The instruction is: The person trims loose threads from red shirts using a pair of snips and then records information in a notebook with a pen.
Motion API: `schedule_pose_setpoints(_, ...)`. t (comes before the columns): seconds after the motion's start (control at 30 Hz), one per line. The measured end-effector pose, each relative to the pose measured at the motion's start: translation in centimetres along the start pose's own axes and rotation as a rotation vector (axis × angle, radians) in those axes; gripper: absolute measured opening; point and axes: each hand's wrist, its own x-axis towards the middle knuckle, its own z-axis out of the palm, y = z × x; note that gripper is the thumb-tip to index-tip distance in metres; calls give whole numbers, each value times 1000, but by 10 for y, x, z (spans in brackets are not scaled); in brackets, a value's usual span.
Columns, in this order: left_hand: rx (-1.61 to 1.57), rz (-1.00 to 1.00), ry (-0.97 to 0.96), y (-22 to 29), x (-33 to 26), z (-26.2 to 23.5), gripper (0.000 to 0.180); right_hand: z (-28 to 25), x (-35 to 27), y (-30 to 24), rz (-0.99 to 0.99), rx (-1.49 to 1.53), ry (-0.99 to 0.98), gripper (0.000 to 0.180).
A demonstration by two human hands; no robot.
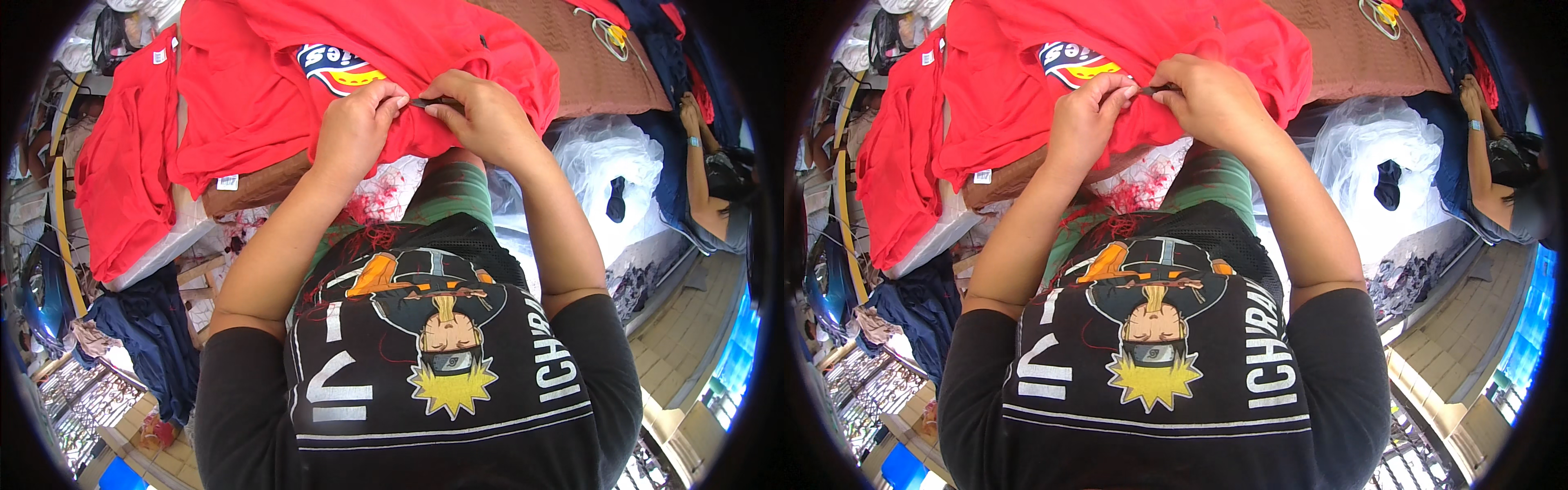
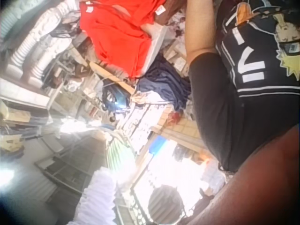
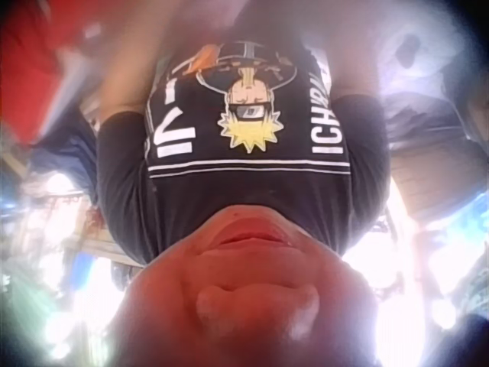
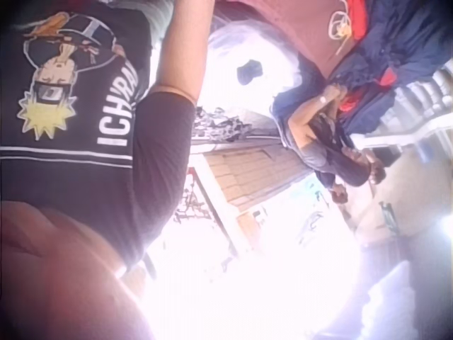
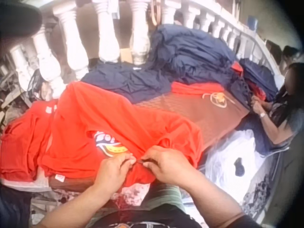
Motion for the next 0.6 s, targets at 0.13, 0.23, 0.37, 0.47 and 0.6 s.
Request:
schedule_pose_setpoints(0.13,-13,12,4,3,0,-1,17,-2,4,-6,-20,-83,-31,13)
schedule_pose_setpoints(0.23,7,61,34,-1,-2,-7,16,-6,9,-15,-42,-158,-67,12)
schedule_pose_setpoints(0.37,-392,-29,-696,30,2,-77,15,-13,16,-17,-47,-93,-9,16)
schedule_pose_setpoints(0.47,-270,166,-357,9,11,-116,14,-15,37,-32,-51,-25,124,22)
schedule_pose_setpoints(0.6,604,362,176,-44,52,-115,28,23,70,-25,59,-220,125,30)
